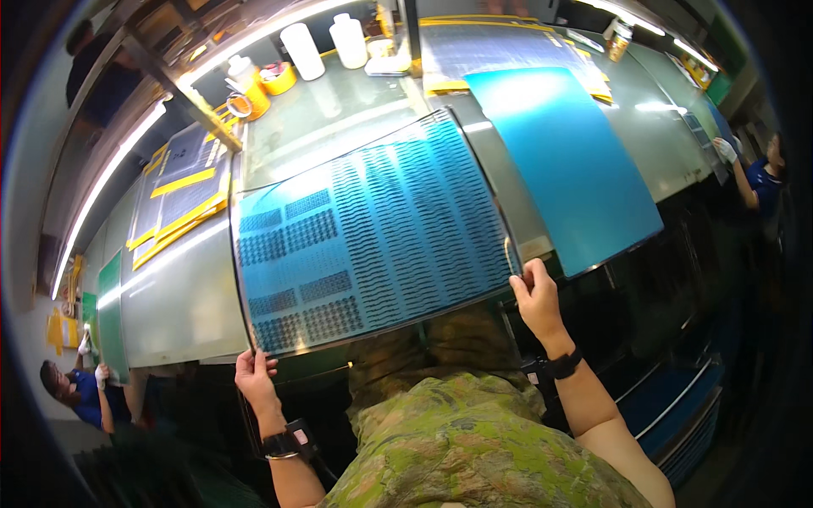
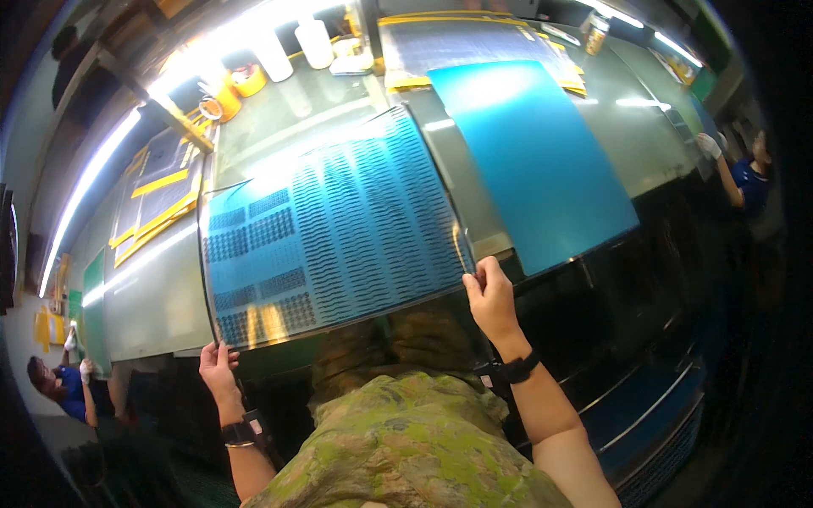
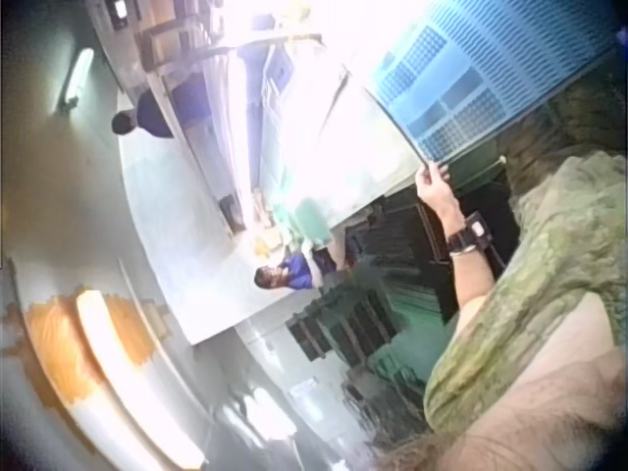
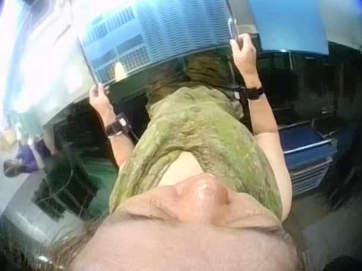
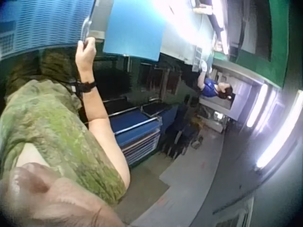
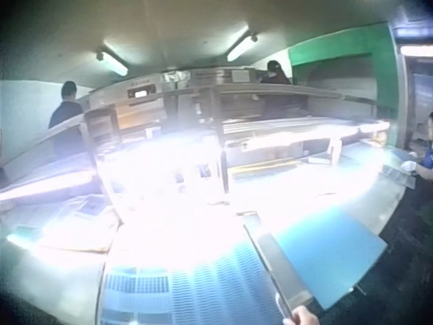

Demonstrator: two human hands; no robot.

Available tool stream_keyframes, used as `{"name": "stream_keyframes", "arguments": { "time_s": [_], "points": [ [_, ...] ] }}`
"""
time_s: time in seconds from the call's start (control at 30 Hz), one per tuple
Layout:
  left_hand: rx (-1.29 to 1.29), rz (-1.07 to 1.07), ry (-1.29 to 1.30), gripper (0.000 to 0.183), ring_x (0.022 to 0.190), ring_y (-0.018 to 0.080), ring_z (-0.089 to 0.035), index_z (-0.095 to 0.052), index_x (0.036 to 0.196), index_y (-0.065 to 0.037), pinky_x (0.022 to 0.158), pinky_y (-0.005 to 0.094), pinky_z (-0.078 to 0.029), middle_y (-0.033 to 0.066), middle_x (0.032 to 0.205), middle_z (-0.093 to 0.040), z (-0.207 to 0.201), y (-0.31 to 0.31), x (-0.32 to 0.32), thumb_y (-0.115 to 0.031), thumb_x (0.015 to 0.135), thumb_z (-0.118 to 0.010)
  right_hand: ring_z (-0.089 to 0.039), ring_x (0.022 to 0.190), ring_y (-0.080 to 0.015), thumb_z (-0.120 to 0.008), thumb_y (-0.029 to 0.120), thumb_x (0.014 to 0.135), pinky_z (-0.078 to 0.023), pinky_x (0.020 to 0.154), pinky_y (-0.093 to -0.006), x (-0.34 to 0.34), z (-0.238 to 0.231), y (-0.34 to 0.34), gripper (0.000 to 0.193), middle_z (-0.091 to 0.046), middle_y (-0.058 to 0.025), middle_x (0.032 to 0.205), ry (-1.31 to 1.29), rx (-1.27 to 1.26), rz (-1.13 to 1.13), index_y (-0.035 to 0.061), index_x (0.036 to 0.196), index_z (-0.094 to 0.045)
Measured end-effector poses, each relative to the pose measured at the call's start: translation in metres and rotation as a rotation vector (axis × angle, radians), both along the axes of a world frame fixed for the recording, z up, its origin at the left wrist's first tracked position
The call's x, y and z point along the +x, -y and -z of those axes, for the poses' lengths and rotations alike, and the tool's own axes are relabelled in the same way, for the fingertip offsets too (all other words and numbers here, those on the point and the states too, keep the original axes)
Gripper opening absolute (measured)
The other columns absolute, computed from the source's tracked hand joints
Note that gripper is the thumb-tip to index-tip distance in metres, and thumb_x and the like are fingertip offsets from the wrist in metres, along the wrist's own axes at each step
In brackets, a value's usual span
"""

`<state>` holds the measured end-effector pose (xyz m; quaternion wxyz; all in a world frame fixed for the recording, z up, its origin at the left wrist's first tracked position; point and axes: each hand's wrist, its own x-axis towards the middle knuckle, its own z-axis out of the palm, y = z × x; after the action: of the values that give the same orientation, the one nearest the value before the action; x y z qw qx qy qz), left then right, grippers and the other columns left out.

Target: Inspecting and sorting metal or PCB sheets at an industrial fabrication station.

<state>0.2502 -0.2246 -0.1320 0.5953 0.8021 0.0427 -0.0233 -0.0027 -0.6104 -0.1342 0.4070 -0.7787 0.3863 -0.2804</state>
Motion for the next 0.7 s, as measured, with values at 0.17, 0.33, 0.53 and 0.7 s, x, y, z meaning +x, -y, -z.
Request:
{"name": "stream_keyframes", "arguments": {
  "time_s": [0.17,0.33,0.53,0.7],
  "points": [
    [0.294,0.040,0.635,0.009,0.076,0.0151,-0.055,-0.061,0.086,0.000,0.065,0.0249,-0.045,0.0064,0.084,-0.057,-0.009,0.007,0.011,-0.002,0.078,-0.063,-0.040,0.060,-0.0168,-0.058,0.007,0.078,-0.039,0.056,-0.0313,0.004,0.008,-0.010,0.015,-0.041,-0.0080,0.066,-0.014,-0.040,0.022,0.0022,0.082,-0.043],
    [0.351,-0.045,0.515,0.012,0.086,0.0204,-0.051,-0.066,0.085,-0.003,0.076,0.0291,-0.042,0.0065,0.091,-0.054,0.024,-0.003,0.010,-0.005,0.073,-0.068,-0.037,0.069,-0.0110,-0.053,0.004,0.083,-0.037,0.063,-0.0250,-0.016,0.028,0.003,0.013,-0.037,-0.0009,0.076,0.061,0.137,-0.015,0.0034,0.086,-0.041],
    [0.381,-0.097,0.471,0.017,0.076,0.0167,-0.050,-0.068,0.091,-0.006,0.069,0.0285,-0.042,0.0036,0.080,-0.051,0.044,-0.011,-0.002,-0.012,0.075,-0.068,-0.037,0.065,-0.0059,-0.050,0.003,0.086,-0.035,0.052,-0.0197,-0.018,0.034,0.001,0.011,-0.034,0.0015,0.075,0.112,0.171,-0.076,0.0050,0.087,-0.039],
    [-0.145,-0.132,0.223,0.017,0.060,0.0073,-0.049,-0.066,0.097,-0.002,0.055,0.0215,-0.041,-0.0005,0.067,-0.055,0.040,0.002,0.001,-0.007,0.082,-0.062,-0.038,0.064,-0.0049,-0.050,0.003,0.086,-0.035,0.050,-0.0179,-0.017,0.031,0.001,0.011,-0.036,0.0014,0.076,0.130,0.198,-0.075,0.0055,0.087,-0.039]
  ]
}}
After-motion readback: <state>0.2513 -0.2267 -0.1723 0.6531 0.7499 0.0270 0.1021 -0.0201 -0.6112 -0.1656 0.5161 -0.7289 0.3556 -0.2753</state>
